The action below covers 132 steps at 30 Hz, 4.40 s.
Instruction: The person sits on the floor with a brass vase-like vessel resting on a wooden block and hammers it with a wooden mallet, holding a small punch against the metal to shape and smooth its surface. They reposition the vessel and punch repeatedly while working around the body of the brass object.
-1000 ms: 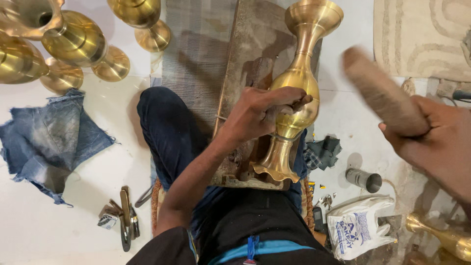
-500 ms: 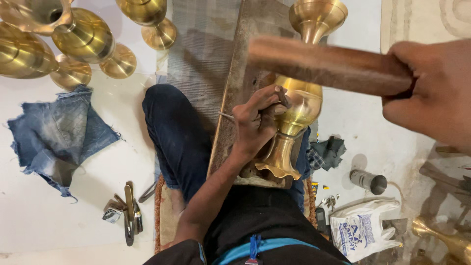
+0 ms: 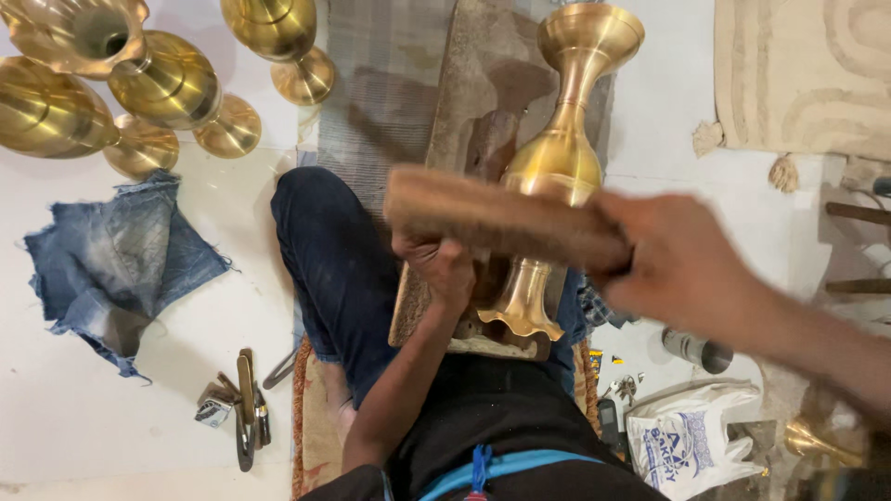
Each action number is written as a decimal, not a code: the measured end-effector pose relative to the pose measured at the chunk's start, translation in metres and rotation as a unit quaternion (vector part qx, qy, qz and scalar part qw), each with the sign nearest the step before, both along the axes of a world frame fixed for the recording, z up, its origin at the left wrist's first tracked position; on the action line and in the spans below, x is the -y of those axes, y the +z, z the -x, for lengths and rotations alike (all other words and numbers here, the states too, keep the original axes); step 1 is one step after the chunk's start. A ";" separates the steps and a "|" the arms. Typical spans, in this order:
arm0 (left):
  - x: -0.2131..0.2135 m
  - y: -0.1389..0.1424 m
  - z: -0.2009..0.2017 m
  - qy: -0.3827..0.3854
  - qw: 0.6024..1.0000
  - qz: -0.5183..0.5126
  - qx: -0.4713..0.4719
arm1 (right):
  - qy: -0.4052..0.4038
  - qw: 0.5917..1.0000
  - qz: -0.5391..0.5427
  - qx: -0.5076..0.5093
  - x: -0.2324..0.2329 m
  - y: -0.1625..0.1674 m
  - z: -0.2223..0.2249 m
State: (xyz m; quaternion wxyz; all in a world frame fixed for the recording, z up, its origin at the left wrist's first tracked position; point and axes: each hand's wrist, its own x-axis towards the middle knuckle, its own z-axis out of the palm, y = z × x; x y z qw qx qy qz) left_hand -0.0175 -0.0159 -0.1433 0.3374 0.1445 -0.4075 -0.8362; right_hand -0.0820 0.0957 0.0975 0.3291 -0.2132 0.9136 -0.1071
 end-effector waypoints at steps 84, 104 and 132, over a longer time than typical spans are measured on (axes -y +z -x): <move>-0.049 0.128 0.108 -0.492 0.426 0.758 -0.044 | -0.461 0.743 0.480 0.070 -0.187 -0.260 -0.137; -0.040 0.127 0.099 -0.426 0.496 0.750 -0.098 | -0.506 0.698 0.502 -0.076 -0.184 -0.233 -0.111; -0.028 0.128 0.039 -0.323 0.671 0.667 -0.022 | -0.249 0.894 0.340 -0.151 -0.198 -0.116 -0.021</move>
